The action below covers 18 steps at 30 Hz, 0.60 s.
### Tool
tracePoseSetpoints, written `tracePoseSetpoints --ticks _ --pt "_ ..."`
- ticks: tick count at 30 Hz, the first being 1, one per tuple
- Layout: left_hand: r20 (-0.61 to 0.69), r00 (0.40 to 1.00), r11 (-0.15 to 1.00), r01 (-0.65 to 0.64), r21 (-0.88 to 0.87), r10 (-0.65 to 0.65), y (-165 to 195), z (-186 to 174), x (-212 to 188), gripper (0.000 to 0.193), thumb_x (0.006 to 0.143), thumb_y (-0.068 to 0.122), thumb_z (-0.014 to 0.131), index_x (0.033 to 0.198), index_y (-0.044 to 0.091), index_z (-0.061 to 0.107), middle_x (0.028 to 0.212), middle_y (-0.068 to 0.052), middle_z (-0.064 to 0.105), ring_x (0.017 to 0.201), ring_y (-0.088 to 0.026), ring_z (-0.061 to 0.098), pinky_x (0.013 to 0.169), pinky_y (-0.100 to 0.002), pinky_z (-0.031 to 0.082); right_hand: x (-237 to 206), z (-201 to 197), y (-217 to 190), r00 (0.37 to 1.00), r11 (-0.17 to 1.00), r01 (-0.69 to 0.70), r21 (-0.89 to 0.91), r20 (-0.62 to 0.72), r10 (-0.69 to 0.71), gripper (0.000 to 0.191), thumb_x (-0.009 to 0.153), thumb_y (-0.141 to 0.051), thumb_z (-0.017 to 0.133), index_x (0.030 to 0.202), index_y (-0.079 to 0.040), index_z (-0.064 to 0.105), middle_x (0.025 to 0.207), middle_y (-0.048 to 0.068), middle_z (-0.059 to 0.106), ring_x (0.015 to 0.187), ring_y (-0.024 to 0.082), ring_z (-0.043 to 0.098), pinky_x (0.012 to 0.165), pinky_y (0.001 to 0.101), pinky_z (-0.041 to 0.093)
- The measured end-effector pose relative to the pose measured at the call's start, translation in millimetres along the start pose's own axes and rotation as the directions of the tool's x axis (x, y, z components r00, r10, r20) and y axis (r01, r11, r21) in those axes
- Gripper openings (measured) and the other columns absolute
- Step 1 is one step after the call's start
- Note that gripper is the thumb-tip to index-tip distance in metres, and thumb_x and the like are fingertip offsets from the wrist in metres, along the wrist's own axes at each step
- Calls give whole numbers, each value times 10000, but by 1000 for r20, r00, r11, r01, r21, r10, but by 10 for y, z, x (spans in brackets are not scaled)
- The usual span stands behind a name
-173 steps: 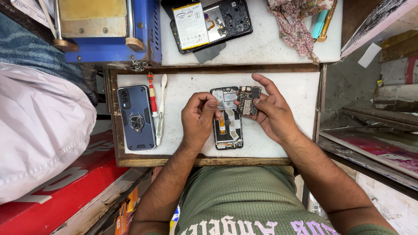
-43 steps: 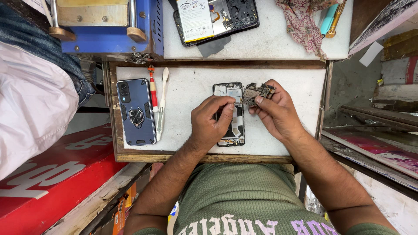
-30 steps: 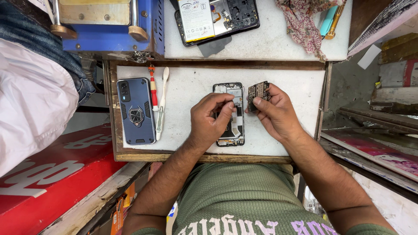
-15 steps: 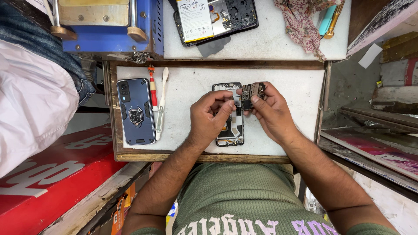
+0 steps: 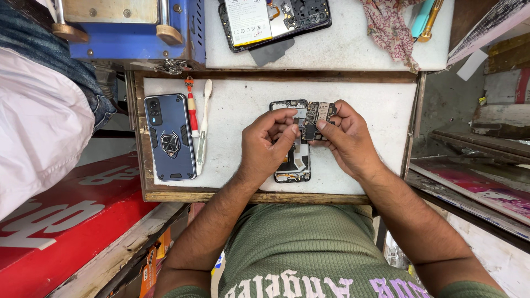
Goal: The person works at a repair bench on a disassembled smartphone. They hold the phone's motherboard, detach and reposition small components, then seat the board into the phone frame and press the flex cables and connectors into place with their fingers.
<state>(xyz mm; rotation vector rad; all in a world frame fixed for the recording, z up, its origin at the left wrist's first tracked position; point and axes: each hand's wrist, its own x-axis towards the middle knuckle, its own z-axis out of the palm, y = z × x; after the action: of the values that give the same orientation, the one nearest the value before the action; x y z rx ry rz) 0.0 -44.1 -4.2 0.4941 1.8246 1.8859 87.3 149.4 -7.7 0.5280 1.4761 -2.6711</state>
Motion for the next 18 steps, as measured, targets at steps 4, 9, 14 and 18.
tracePoseSetpoints --ticks 4,9,14,18 --pt "-25 1000 997 -6 82 8 14 24 13 241 977 26 707 1216 -3 692 1042 -109 737 937 -122 740 816 -242 644 -3 17 5 1000 1000 8 -22 0 -8 105 1054 -51 603 1128 -39 529 1033 115 729 947 158 736 835 341 659" --pt "-18 998 992 -55 112 57 48 52 14 242 967 23 712 1208 7 707 1032 -106 732 932 -127 741 810 -246 648 -21 48 13 1000 997 20 -76 -7 -21 83 1047 -32 593 1085 -38 519 1022 122 715 925 151 728 823 336 658" --pt "-34 998 986 -54 155 60 75 62 26 228 962 27 714 1190 12 715 1017 -102 734 922 -127 748 801 -246 656 -32 51 19 999 995 42 -89 17 -41 86 1049 -16 595 1069 -29 513 1009 137 715 907 160 730 814 327 651" --pt "-37 998 985 -39 170 46 88 67 26 218 954 23 716 1172 14 718 991 -93 735 904 -125 754 784 -242 656 -28 55 34 998 993 52 -102 26 -50 89 1050 -19 596 1075 -29 512 998 133 711 900 160 731 816 326 653"
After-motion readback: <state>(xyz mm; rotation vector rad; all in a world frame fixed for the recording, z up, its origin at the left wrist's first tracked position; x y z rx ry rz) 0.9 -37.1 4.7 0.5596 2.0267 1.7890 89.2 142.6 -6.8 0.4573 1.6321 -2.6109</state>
